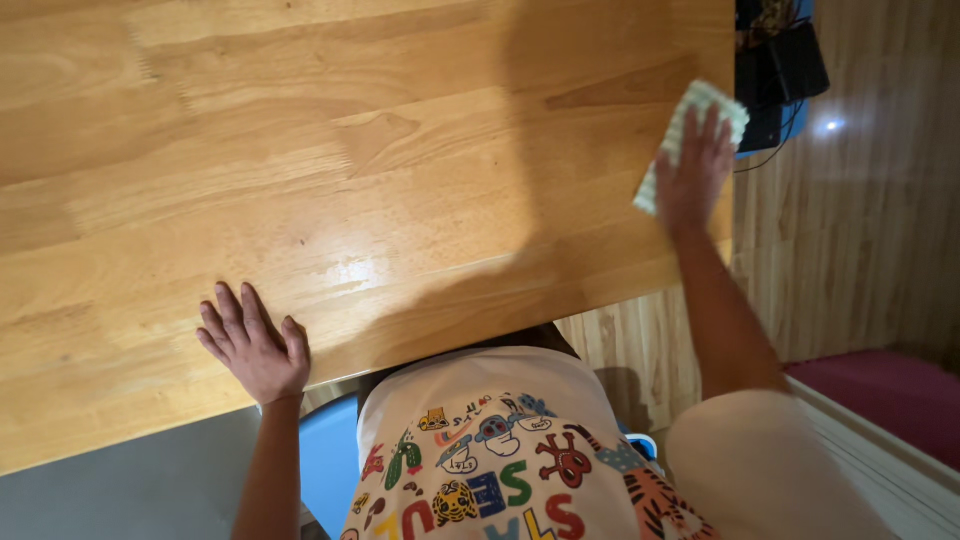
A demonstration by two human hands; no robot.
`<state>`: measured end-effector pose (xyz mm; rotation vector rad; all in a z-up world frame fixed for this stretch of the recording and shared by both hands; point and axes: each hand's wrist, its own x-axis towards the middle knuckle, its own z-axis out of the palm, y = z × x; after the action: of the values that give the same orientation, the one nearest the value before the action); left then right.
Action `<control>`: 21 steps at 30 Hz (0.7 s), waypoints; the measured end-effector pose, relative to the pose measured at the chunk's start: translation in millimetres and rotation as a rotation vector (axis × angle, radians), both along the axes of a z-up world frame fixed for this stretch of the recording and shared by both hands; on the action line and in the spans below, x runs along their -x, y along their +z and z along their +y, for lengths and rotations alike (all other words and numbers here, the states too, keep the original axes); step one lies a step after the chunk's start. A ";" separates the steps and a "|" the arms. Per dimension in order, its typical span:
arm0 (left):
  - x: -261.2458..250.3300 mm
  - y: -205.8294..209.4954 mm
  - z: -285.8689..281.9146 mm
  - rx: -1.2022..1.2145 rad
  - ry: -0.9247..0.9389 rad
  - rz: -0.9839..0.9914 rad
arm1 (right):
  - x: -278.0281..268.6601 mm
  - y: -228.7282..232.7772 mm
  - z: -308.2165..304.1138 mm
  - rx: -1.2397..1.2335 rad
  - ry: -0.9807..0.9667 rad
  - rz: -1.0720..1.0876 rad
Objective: The person wipes a wooden table surface with a green and white striped cloth. They move the cloth across the table in various directions, covering different areas. A smartphone is visible on the table, playing a video.
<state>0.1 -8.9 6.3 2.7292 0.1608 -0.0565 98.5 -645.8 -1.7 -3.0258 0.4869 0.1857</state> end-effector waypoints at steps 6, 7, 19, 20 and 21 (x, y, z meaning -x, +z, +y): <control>-0.6 -0.9 1.0 -0.008 0.008 0.018 | -25.1 -11.3 -8.8 0.023 -0.098 -0.056; 1.2 0.2 1.5 -0.008 0.008 0.026 | -27.2 -12.4 -2.0 0.054 -0.113 -0.042; 1.9 -3.2 6.6 0.030 0.002 -0.002 | -57.2 -12.0 208.1 -0.001 0.379 -0.106; 2.7 -3.8 7.2 0.032 0.001 -0.011 | -60.4 -11.9 226.8 -0.007 0.419 -0.106; 3.2 -4.4 7.6 0.035 -0.001 -0.020 | -63.5 -11.7 245.0 -0.012 0.458 -0.106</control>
<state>-3.1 -1.3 1.9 2.6942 0.1520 -0.0319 161.9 -400.8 -13.4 -3.0628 -0.2199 0.0496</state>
